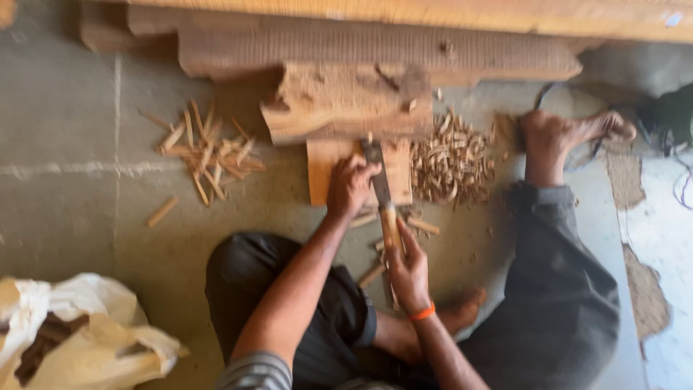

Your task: The person sits on the floor and uses a chisel to carve small wooden sticks. They hold the sticks with their left hand and strike the chisel with their right hand to shave off thin layers of wood, creating wood shavings and small cut pieces.

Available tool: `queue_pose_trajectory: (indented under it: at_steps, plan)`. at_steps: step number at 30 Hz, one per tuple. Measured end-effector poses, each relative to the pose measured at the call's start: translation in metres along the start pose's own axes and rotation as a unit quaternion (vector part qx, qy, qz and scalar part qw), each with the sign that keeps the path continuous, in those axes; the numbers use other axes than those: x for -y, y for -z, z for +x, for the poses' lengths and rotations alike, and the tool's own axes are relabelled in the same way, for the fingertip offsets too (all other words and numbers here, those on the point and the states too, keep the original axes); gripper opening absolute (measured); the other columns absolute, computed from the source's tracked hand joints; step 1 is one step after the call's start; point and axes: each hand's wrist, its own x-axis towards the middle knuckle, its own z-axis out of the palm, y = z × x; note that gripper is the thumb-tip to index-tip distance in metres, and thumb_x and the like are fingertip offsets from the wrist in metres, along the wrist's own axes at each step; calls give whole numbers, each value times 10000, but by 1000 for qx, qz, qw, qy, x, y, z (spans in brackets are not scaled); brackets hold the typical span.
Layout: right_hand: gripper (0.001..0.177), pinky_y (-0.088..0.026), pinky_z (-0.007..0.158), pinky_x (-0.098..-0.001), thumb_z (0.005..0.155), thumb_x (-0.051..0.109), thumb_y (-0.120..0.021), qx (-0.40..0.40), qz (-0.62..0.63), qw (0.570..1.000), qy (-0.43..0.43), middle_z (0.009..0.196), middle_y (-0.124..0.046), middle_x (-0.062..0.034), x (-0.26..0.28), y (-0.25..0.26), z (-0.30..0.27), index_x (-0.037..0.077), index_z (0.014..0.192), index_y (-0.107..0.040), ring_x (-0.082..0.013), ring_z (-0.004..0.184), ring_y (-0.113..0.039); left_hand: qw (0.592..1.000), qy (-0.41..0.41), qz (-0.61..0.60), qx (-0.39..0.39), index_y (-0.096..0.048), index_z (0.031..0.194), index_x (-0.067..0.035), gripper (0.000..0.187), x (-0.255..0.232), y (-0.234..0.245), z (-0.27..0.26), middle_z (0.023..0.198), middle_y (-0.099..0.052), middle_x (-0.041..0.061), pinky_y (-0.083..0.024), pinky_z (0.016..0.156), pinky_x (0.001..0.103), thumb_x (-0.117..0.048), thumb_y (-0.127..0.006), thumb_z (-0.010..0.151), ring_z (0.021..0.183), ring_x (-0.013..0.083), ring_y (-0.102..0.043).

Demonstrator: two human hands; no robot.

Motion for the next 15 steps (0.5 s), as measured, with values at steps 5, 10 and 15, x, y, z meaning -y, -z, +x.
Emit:
queue_pose_trajectory:
  at_steps: [5,10,15]
  plan:
    - [550,-355,415,-217,988,167,-562,-50,237,963,-116,791,-604,-36,5,2,-13,129,1532,-485,-61,507,-456,996,-10,-65,-58,-739,1019,-56,179,1,4,-4,1109,-690,111,-535,944,414,-31,-790,849,1069,272,-646]
    - [562,-381,433,-209,1014,196,-540,-99,237,963,-86,802,-612,-39,-1,40,-42,119,1562,-443,-56,519,-470,999,-18,-29,15,-762,992,-47,110,5,0,-5,1215,-735,102,-536,1014,384,-73,-785,888,1168,250,-678]
    - [592,-362,433,-227,991,159,-590,-79,71,991,-82,785,-615,-63,-10,59,-53,90,1560,-442,-77,518,-474,998,-51,-14,33,-790,1034,-108,120,7,-6,-6,1277,-715,90,-500,1083,369,-110,-763,917,1202,244,-661]
